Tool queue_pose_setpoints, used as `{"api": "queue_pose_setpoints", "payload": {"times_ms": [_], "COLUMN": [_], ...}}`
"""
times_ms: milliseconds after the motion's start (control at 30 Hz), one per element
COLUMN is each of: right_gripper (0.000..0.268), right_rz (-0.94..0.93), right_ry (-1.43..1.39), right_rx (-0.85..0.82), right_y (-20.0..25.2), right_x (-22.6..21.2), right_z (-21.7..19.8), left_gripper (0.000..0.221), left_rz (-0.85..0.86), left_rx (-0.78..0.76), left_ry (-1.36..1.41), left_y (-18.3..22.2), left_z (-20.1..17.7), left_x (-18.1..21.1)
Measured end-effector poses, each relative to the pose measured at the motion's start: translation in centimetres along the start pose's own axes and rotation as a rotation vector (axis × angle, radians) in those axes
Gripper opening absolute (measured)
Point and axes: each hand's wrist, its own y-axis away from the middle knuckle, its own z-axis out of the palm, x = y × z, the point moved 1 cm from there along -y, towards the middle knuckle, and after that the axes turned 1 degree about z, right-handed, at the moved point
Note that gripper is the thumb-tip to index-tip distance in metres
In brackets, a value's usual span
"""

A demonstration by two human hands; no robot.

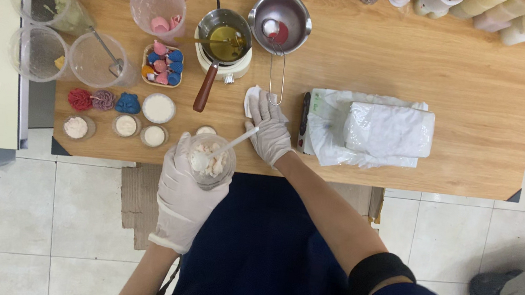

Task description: The person measures out pieces of white wax into a small clear cup using a spoon and then pours a yellow liquid from a small heated pot into the cup.

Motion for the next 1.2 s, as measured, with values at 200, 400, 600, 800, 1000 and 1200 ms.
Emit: {"api": "queue_pose_setpoints", "payload": {"times_ms": [200,400,600,800,1000,1200], "right_gripper": [0.065,0.072,0.071,0.063,0.070,0.073], "right_rz": [-0.366,-0.528,-0.502,0.125,-0.245,-0.662], "right_ry": [-0.088,0.191,-0.083,0.261,-0.333,-0.195], "right_rx": [0.064,-0.218,-0.288,-0.613,-0.119,-0.091], "right_y": [7.2,16.1,22.9,24.8,18.9,13.3], "right_x": [2.0,9.5,18.6,17.0,6.5,5.4], "right_z": [-0.5,-0.5,0.3,-10.3,-15.2,-1.9], "left_gripper": [0.103,0.106,0.112,0.115,0.117,0.118], "left_rz": [0.069,0.054,0.026,-0.054,-0.072,0.017], "left_rx": [0.060,-0.033,-0.213,-0.366,-0.339,-0.315], "left_ry": [-0.027,-0.002,0.014,0.027,0.135,0.007], "left_y": [-0.4,0.2,-1.1,-3.2,-5.1,-5.4], "left_z": [0.2,0.6,3.8,8.5,11.3,11.0], "left_x": [0.7,0.7,0.4,0.6,1.4,1.0]}}
